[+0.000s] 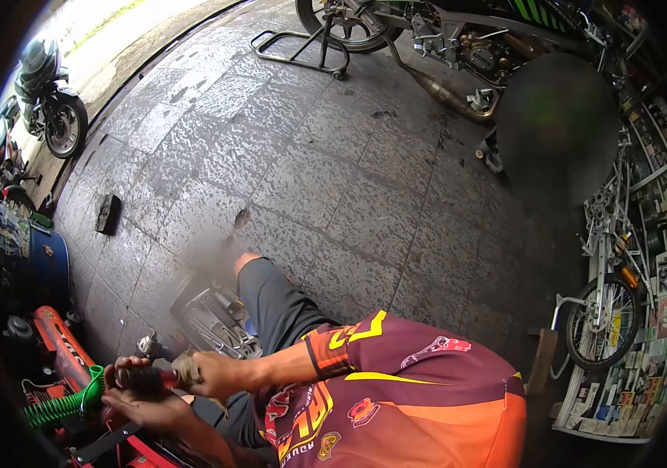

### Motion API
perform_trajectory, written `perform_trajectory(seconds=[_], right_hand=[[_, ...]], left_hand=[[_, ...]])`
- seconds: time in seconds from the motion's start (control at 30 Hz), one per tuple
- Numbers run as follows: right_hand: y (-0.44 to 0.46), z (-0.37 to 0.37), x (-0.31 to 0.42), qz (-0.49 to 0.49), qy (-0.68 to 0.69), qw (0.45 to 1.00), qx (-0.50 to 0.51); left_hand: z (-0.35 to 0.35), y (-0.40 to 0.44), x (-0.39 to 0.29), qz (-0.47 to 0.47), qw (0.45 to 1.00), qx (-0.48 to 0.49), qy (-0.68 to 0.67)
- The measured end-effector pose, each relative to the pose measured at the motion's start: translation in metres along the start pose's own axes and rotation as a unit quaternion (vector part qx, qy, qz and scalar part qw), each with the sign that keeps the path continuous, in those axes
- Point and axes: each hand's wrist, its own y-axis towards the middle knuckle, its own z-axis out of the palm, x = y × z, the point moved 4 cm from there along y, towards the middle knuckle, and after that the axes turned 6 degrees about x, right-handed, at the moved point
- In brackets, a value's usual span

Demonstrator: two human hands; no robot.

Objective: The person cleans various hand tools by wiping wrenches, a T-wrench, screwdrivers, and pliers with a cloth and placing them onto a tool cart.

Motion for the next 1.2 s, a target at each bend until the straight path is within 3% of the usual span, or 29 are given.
perform_trajectory(seconds=[0.03, 0.07, 0.1, 0.17, 0.2, 0.23, 0.27, 0.33, 0.37, 0.4, 0.43, 0.47, 0.53, 0.6, 0.7, 0.8, 0.87, 0.93, 0.97, 1.0, 1.03, 1.07, 1.13, 1.17, 1.2], right_hand=[[0.002, -0.001, -0.014, 0.003, -0.035, 0.999, -0.018], [0.001, 0.000, -0.031, 0.009, -0.067, 0.997, -0.037], [0.001, 0.003, -0.027, -0.040, -0.042, 0.998, -0.032], [-0.006, 0.006, -0.030, -0.011, -0.024, 1.000, -0.010], [-0.011, 0.007, -0.030, 0.017, -0.008, 1.000, 0.006], [-0.015, 0.010, -0.031, -0.013, 0.001, 0.999, -0.031], [-0.018, 0.014, -0.035, -0.012, 0.001, 1.000, -0.027], [-0.014, 0.017, -0.026, -0.056, 0.021, 0.998, 0.016], [-0.012, 0.023, -0.024, -0.025, 0.070, 0.990, 0.116], [-0.010, 0.020, -0.012, -0.034, 0.073, 0.988, 0.133], [-0.007, 0.014, -0.003, -0.023, 0.074, 0.990, 0.117], [-0.004, 0.012, 0.003, -0.012, 0.076, 0.992, 0.102], [0.005, 0.012, -0.020, 0.096, 0.178, 0.976, 0.087], [0.016, 0.004, -0.018, 0.000, 0.136, 0.990, 0.048], [0.015, 0.006, -0.025, 0.030, 0.082, 0.992, 0.091], [0.015, 0.008, -0.021, 0.041, 0.086, 0.986, 0.133], [0.012, 0.015, -0.029, 0.078, 0.022, 0.983, 0.167], [-0.008, 0.019, -0.035, 0.118, -0.038, 0.972, 0.198], [-0.019, 0.018, -0.034, 0.093, -0.035, 0.975, 0.199], [-0.024, 0.018, -0.035, 0.063, -0.035, 0.977, 0.203], [-0.025, 0.016, -0.051, 0.118, 0.124, 0.968, 0.185], [-0.015, 0.011, -0.060, 0.120, 0.192, 0.960, 0.164], [0.009, -0.008, -0.019, 0.088, 0.399, 0.910, 0.071], [0.022, -0.020, -0.004, 0.021, 0.260, 0.965, 0.026], [0.030, -0.017, -0.003, 0.016, 0.262, 0.965, 0.025]], left_hand=[[0.008, -0.009, 0.007, 0.023, 0.999, 0.037, 0.014], [-0.001, -0.010, 0.021, 0.046, 0.992, -0.016, 0.120], [-0.001, -0.009, 0.023, 0.023, 0.992, -0.017, 0.121], [-0.008, -0.007, 0.022, -0.002, 0.993, -0.026, 0.119], [-0.008, -0.002, 0.022, -0.068, 0.994, 0.082, 0.018], [-0.004, 0.001, 0.020, -0.130, 0.970, 0.189, -0.085], [-0.008, 0.006, 0.016, -0.129, 0.970, 0.185, -0.086], [0.014, 0.003, 0.003, -0.177, 0.848, 0.446, -0.224], [0.015, 0.002, -0.003, -0.185, 0.836, 0.440, -0.270], [0.022, -0.004, -0.007, -0.170, 0.844, 0.436, -0.262], [0.016, -0.004, 0.001, -0.175, 0.938, 0.257, -0.151], [-0.002, -0.003, 0.005, -0.170, 0.983, 0.059, -0.039], [-0.053, -0.010, 0.051, -0.076, 0.988, 0.076, 0.112], [-0.053, -0.028, 0.065, -0.081, 0.975, 0.144, 0.148], [-0.046, -0.036, 0.068, -0.055, 0.970, 0.128, 0.199], [-0.049, -0.033, 0.067, 0.023, 0.967, 0.168, 0.188], [-0.050, -0.029, 0.045, 0.007, 0.985, 0.062, 0.160], [-0.066, -0.008, 0.006, 0.080, 0.996, -0.002, 0.039], [-0.067, 0.002, -0.023, 0.088, 0.992, -0.088, -0.019], [-0.079, 0.010, -0.048, 0.116, 0.989, -0.071, -0.058], [-0.083, 0.014, -0.068, 0.127, 0.991, -0.005, -0.034], [-0.085, 0.013, -0.077, 0.102, 0.991, -0.082, -0.016], [-0.106, 0.008, -0.063, 0.035, 0.990, -0.104, 0.092], [-0.108, 0.002, -0.046, -0.005, 0.993, -0.052, 0.107], [-0.109, -0.008, -0.019, -0.041, 0.987, -0.079, 0.133]])
